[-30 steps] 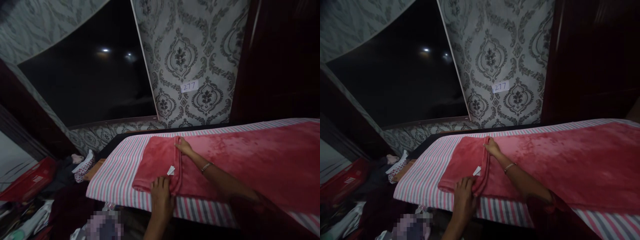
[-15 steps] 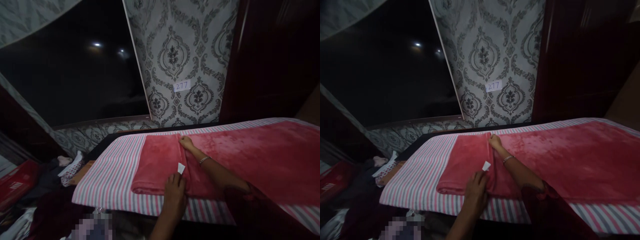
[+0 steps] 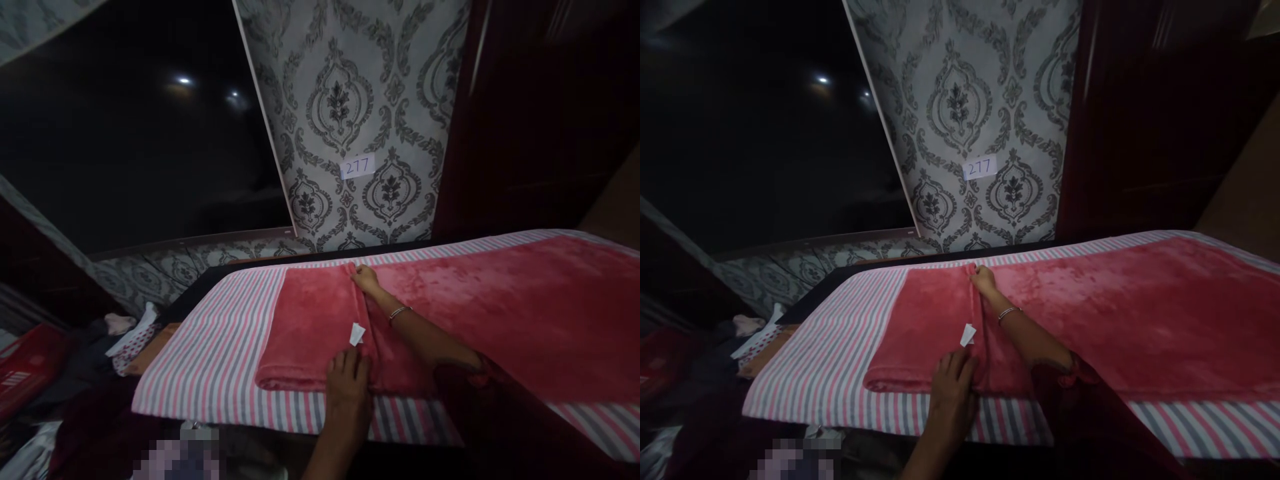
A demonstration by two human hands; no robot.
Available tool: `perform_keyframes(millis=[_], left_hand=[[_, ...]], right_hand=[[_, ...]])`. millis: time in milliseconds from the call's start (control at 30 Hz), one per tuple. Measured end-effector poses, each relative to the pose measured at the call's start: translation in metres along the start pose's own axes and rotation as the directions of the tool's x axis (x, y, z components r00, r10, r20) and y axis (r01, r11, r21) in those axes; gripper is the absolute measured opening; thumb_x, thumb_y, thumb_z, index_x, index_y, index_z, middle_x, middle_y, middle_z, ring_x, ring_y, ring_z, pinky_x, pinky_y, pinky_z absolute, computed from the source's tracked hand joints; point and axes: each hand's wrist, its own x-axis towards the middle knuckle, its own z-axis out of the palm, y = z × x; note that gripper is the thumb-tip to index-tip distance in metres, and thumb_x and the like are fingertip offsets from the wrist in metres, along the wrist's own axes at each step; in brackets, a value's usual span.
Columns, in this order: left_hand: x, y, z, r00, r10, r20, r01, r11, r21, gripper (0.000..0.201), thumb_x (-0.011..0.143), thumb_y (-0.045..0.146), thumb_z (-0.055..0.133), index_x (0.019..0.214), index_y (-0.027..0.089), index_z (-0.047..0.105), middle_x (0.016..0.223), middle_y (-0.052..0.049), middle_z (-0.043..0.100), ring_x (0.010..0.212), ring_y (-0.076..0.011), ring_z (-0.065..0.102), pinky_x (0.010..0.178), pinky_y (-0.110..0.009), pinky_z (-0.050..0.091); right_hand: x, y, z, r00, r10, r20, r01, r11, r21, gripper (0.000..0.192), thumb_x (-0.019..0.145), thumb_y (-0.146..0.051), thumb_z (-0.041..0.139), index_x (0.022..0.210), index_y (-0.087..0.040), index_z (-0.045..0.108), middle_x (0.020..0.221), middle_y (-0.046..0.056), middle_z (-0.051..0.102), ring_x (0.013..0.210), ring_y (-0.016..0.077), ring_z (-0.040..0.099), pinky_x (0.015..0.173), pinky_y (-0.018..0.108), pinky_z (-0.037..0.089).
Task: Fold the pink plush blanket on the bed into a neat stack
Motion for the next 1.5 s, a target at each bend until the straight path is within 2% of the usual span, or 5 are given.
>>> perform_keyframes(millis=[467, 667, 833, 1033, 1500], left_hand=[[0.0, 0.011, 0.015, 0.998, -0.022, -0.065, 0.02, 0.999, -0.033, 0.043, 0.068, 0.004, 0.058, 0.108, 0.02, 0.065, 0.109, -0.009, 0.068, 0.092, -0.0241, 0.058, 0.073, -0.037, 0.045], [-0.002, 0.01, 0.011, 1.0, 0.007, 0.007, -0.007, 1.0, -0.016, 0.041, 0.073, 0.007, 0.06, 0.111, 0.021, 0.065, 0.114, -0.009, 0.068, 0.091, -0.0242, 0.058, 0.072, -0.037, 0.045], [0.002, 0.012, 0.006, 1.0, 0.012, -0.029, -0.013, 1.0, -0.027, 0.034, 0.076, 0.008, 0.061, 0.107, 0.019, 0.065, 0.113, -0.006, 0.07, 0.089, -0.022, 0.057, 0.072, -0.036, 0.045], [-0.004, 0.017, 0.014, 0.996, -0.045, -0.079, 0.04, 0.997, -0.062, 0.031, 0.08, 0.012, 0.061, 0.11, 0.02, 0.065, 0.115, -0.006, 0.07, 0.091, -0.0223, 0.057, 0.073, -0.037, 0.043], [-0.007, 0.03, 0.002, 0.979, -0.048, 0.2, 0.049, 0.999, -0.002, 0.033, 0.092, 0.023, 0.053, 0.124, 0.016, 0.06, 0.123, -0.011, 0.064, 0.102, -0.0236, 0.054, 0.082, -0.038, 0.046]], right_hand=[[0.014, 0.009, -0.006, 1.0, 0.024, -0.017, -0.025, 0.995, -0.098, 0.011, 0.083, -0.02, 0.063, 0.072, -0.017, 0.061, 0.076, 0.003, 0.068, 0.071, 0.0138, 0.06, 0.06, 0.022, 0.035], [0.014, 0.012, -0.001, 0.999, -0.019, -0.029, 0.014, 0.986, -0.169, 0.01, 0.09, -0.022, 0.057, 0.092, -0.016, 0.065, 0.091, 0.007, 0.071, 0.083, 0.0168, 0.062, 0.069, 0.022, 0.04], [0.007, -0.001, -0.003, 0.995, -0.095, -0.01, 0.091, 0.971, -0.22, 0.042, 0.094, -0.02, 0.049, 0.135, -0.012, 0.054, 0.126, 0.018, 0.063, 0.11, 0.0252, 0.061, 0.088, 0.031, 0.046], [-0.015, -0.003, 0.008, 0.864, -0.375, 0.334, 0.497, 0.742, -0.451, 0.06, 0.097, -0.044, 0.049, 0.153, -0.023, 0.039, 0.163, 0.011, 0.028, 0.15, 0.032, 0.019, 0.119, 0.057, 0.019], [-0.013, 0.026, 0.014, 0.855, -0.246, 0.457, 0.484, 0.698, -0.528, 0.062, 0.101, -0.051, 0.03, 0.153, -0.02, 0.038, 0.163, 0.013, 0.025, 0.151, 0.0322, 0.016, 0.116, 0.06, 0.027]])
